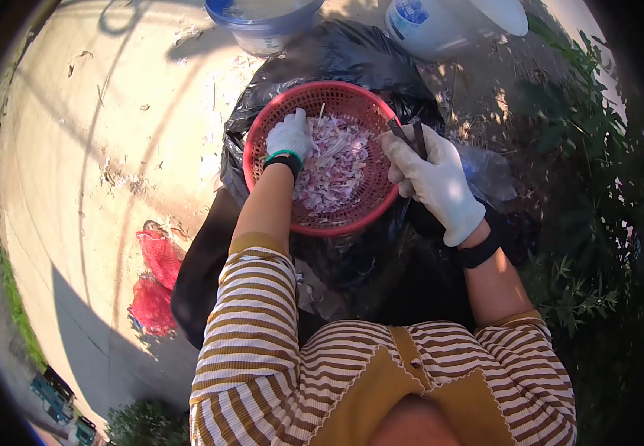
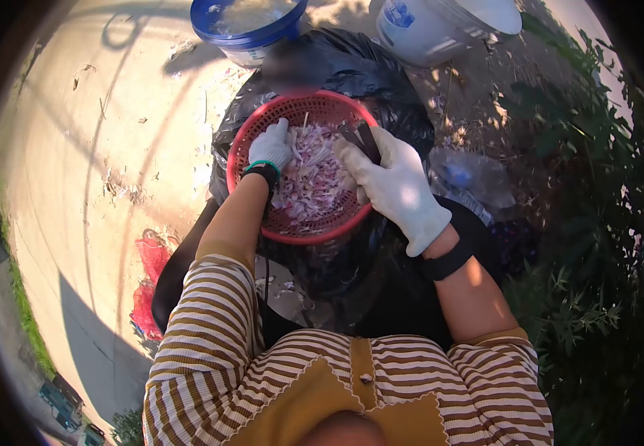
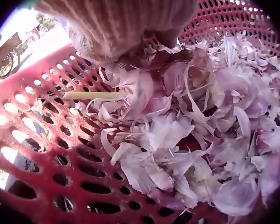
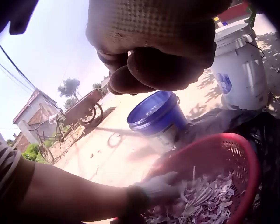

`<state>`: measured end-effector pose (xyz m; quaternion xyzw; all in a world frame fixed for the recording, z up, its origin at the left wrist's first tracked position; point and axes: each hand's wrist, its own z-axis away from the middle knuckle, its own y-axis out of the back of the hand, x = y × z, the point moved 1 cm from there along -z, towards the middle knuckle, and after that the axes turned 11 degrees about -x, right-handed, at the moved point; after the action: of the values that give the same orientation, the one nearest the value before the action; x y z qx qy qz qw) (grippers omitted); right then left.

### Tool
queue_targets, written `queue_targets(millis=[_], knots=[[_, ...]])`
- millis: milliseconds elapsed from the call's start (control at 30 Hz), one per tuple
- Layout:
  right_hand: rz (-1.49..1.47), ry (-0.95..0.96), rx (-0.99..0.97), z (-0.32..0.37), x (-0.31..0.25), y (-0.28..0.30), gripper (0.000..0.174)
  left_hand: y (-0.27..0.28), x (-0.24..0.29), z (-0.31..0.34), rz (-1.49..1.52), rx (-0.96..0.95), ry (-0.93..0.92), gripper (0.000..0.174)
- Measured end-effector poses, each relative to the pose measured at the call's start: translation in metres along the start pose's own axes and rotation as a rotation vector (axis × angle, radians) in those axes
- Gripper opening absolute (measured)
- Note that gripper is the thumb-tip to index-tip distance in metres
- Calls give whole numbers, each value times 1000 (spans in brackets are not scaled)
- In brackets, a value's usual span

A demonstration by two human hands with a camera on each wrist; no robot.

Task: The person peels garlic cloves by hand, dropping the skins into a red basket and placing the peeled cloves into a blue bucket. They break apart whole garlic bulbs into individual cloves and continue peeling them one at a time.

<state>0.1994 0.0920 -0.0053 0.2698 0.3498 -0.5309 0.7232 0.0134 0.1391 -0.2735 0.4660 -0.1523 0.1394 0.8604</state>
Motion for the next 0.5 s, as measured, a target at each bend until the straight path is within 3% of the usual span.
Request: queue_targets(millis=[133,333,433,500], knots=[[42,-23,21,-1,-2,0,27,-12,-8,-6,33,-85,119,37],[28,10,-5,3,-4,-2,25,-13,-16,13,42,-39,30,34],[61,60,10,2,-7,1,24,7,-19,24,256,-68,-6,30],[24,48,22,3,-9,2,25,30,-24,30,895,-233,-96,21]])
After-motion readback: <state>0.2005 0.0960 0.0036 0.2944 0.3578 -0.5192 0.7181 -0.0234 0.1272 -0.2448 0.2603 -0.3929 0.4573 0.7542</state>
